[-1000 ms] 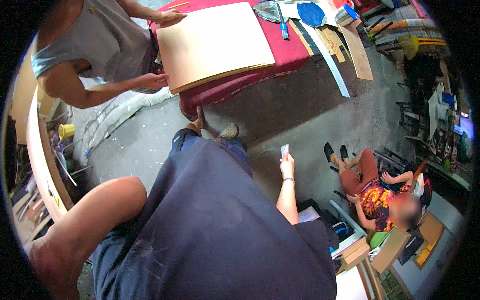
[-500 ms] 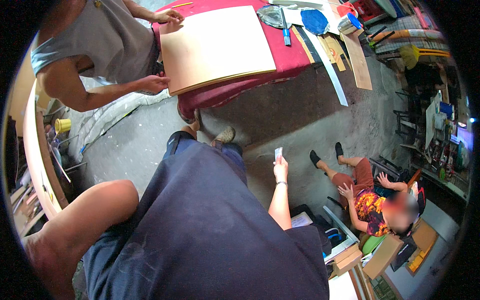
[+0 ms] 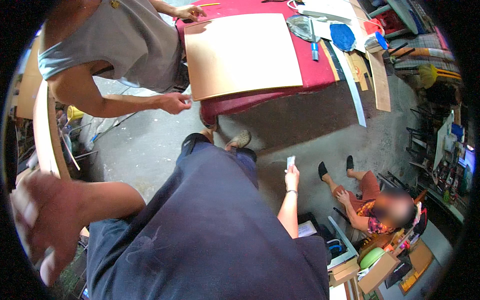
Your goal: The person sands a rectangular wooden frame with a sanding block, moving along the edges and corners. Another person briefly places a flat wooden panel on the workbench, which the person then removes. The person continues sanding the frame.
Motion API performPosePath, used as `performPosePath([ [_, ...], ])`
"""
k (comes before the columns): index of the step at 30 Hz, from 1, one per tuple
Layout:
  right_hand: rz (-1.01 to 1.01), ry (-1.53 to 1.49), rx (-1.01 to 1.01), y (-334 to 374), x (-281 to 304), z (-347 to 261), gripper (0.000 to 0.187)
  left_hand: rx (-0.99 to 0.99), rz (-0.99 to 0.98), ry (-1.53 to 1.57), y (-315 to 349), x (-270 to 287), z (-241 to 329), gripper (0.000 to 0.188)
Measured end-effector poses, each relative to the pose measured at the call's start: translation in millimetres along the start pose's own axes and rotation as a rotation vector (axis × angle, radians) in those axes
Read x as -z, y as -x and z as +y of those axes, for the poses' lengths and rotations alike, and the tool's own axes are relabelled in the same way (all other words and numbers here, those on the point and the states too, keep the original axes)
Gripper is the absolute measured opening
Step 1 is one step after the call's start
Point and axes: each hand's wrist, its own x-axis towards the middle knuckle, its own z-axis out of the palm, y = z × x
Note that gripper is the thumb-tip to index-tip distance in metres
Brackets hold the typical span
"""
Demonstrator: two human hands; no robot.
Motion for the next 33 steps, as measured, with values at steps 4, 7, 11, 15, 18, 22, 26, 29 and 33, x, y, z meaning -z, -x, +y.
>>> performPosePath([
  [4,0.105,-0.015,-0.078,6.2,18.1,41.3,0.046,0.344,-0.018,-0.518,120.4,3.5,-70.2,0.063],
  [7,0.08,-0.011,-0.168,20.4,0.8,44.8,0.049,1.046,-0.09,-0.681,200.2,-3.2,-93.8,0.022],
  [11,0.079,-0.033,-0.259,47.1,-18.1,43.4,0.05,1.519,-0.201,-0.629,303.5,3.4,-113.4,0.025],
  [15,0.11,-0.038,-0.276,56.0,-15.5,53.1,0.052,1.464,-0.345,-0.643,330.0,-8.2,-138.4,0.027],
  [18,0.124,-0.079,-0.296,62.8,-28.1,32.6,0.052,1.39,-0.434,-0.643,333.6,-11.9,-156.0,0.023],
  [22,0.145,-0.086,-0.28,68.3,-25.3,20.0,0.052,1.389,-0.51,-0.605,327.8,-22.2,-171.6,0.021],
  [26,0.158,-0.108,-0.287,62.9,-25.9,21.0,0.052,1.488,-0.49,-0.599,352.8,-16.7,-177.7,0.025],
  [29,0.121,-0.105,-0.268,57.3,-33.2,34.6,0.052,1.645,-0.3,-0.644,387.0,5.4,-172.7,0.029],
  [33,0.094,-0.056,-0.244,29.4,-25.3,65.8,0.052,1.837,0.338,-0.536,430.3,28.9,-208.3,0.038],
])
